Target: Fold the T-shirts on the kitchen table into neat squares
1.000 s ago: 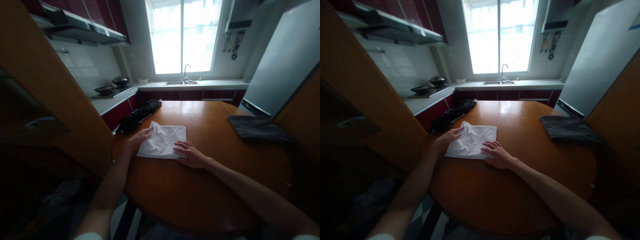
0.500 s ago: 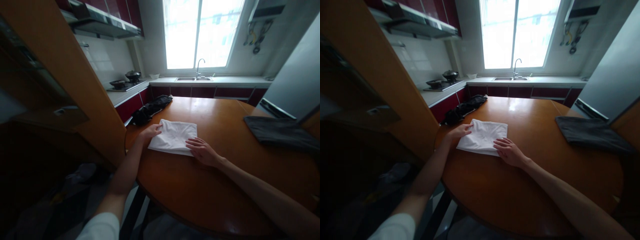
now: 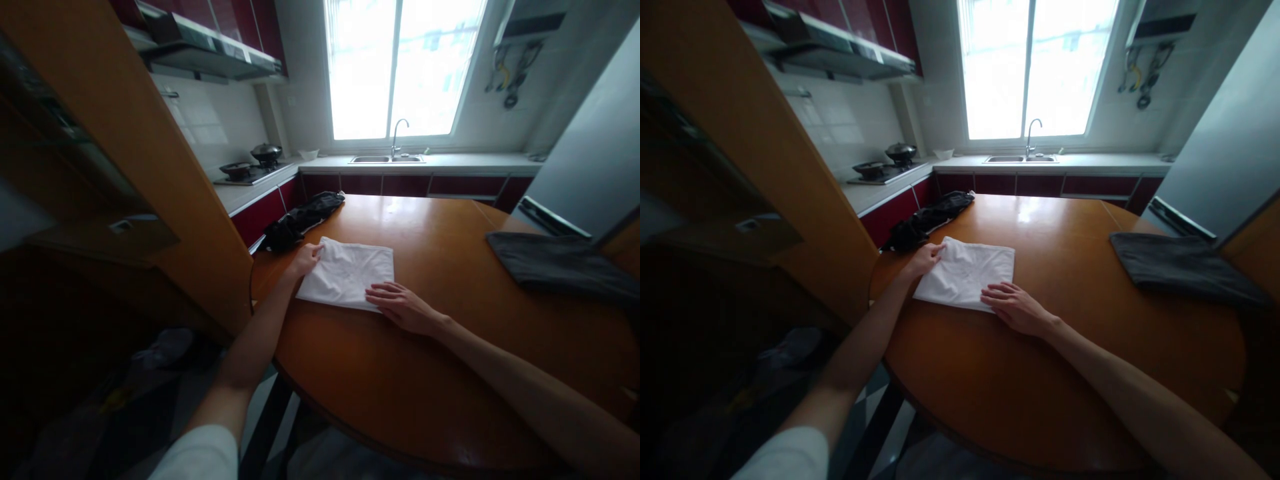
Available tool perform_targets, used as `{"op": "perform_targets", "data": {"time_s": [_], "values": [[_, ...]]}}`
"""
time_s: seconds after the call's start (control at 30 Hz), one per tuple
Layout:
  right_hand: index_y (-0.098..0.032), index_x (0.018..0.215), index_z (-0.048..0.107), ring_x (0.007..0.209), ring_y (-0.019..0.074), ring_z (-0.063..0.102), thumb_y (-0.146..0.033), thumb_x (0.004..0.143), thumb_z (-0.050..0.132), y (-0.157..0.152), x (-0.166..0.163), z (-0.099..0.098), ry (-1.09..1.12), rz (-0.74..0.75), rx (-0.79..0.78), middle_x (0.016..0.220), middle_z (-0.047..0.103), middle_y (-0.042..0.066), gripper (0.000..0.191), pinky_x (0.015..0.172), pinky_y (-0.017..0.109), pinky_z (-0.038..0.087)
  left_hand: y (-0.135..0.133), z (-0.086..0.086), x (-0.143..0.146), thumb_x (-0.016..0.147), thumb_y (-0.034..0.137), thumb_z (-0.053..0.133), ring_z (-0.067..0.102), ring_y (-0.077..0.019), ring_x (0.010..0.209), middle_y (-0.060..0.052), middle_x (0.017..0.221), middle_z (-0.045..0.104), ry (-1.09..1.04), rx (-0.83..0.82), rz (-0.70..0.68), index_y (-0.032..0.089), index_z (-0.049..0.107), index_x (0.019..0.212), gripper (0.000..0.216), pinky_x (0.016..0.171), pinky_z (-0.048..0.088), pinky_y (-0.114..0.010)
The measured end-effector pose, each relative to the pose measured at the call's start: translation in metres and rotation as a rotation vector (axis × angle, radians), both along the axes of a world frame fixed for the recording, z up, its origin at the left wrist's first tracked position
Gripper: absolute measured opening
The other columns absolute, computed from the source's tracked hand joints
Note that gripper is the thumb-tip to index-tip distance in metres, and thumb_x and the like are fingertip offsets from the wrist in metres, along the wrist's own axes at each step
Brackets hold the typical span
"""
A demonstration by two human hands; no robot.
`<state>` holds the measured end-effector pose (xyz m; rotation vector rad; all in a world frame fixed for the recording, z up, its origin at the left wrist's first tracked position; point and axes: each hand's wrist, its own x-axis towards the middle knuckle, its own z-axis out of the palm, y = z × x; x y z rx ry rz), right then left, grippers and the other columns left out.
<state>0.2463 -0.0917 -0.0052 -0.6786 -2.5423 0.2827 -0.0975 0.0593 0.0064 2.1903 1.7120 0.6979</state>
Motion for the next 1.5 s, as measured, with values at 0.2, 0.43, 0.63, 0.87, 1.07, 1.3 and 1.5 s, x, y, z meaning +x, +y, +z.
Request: {"op": "perform_targets", "data": {"time_s": [0.2, 0.43, 0.63, 0.87, 1.07, 1.3, 1.5], "values": [[-0.029, 0.152, 0.046, 0.146, 0.0268, 0.041, -0.042, 0.100, 0.056, -0.007, -0.001, 0.001, -0.086, 0.025, -0.023, 0.153, 0.050, 0.007, 0.055, 0.123, 0.053, 0.026, -0.005, 0.000, 0.012, 0.088, 0.018, 0.050, 0.048, -0.0291, 0.135, -0.016, 0.145, 0.054, 0.076, 0.074, 0.042, 0.013, 0.060, 0.141, 0.054, 0.117, 0.033, -0.037], [-0.025, 0.160, 0.030, 0.153, 0.0269, 0.023, -0.048, 0.102, 0.048, -0.012, -0.009, 0.000, -0.099, -0.081, -0.052, 0.165, 0.026, 0.011, 0.065, 0.126, 0.053, 0.018, -0.012, -0.003, 0.039, 0.103, 0.047, 0.033, 0.009, -0.0347, 0.156, -0.012, 0.169, 0.016, 0.331, -0.090, -0.186, 0.019, 0.034, 0.158, 0.062, 0.121, 0.010, -0.063], [-0.027, 0.161, 0.028, 0.155, 0.0249, 0.018, -0.052, 0.103, 0.044, -0.010, -0.010, -0.005, -0.120, -0.063, -0.127, 0.166, 0.026, 0.009, 0.065, 0.126, 0.053, 0.009, -0.007, -0.012, 0.038, 0.103, 0.056, 0.027, -0.004, -0.0331, 0.156, -0.010, 0.170, 0.004, 0.373, -0.106, -0.172, 0.024, 0.027, 0.161, 0.067, 0.120, 0.004, -0.064], [-0.013, 0.159, 0.031, 0.155, 0.0296, 0.018, -0.035, 0.104, 0.033, 0.075, -0.033, 0.015, 0.064, -0.730, -0.134, 0.166, 0.022, 0.018, 0.059, 0.122, 0.056, 0.020, -0.001, -0.020, 0.036, 0.100, 0.061, 0.028, -0.004, -0.0337, 0.156, -0.009, 0.170, 0.007, 0.343, -0.091, -0.167, 0.027, 0.030, 0.160, 0.068, 0.119, 0.011, -0.063], [-0.007, 0.156, 0.033, 0.155, 0.0302, 0.017, -0.042, 0.103, 0.036, 0.126, -0.045, 0.000, -0.140, -0.786, -0.236, 0.165, 0.025, 0.020, 0.063, 0.123, 0.054, 0.014, 0.001, -0.019, 0.035, 0.100, 0.061, 0.029, -0.003, -0.0352, 0.156, -0.008, 0.170, 0.006, 0.352, -0.130, -0.155, 0.029, 0.027, 0.161, 0.069, 0.117, 0.008, -0.069], [-0.005, 0.157, 0.029, 0.155, 0.0328, 0.014, -0.046, 0.104, 0.032, 0.109, -0.049, 0.007, -0.071, -0.819, -0.242, 0.165, 0.020, 0.023, 0.067, 0.122, 0.060, 0.013, 0.007, -0.009, 0.033, 0.101, 0.052, 0.039, 0.013, -0.0349, 0.155, -0.011, 0.168, 0.021, 0.306, -0.041, -0.144, 0.026, 0.037, 0.157, 0.062, 0.118, 0.009, -0.068], [-0.013, 0.155, 0.037, 0.155, 0.0314, 0.017, -0.049, 0.101, 0.042, 0.039, -0.071, -0.008, -0.121, -0.557, -0.119, 0.165, 0.024, 0.019, 0.066, 0.123, 0.057, 0.014, 0.013, -0.023, 0.033, 0.102, 0.057, 0.030, 0.007, -0.0338, 0.156, -0.011, 0.169, 0.014, 0.292, -0.072, -0.116, 0.024, 0.031, 0.160, 0.066, 0.120, 0.011, -0.063]]}}
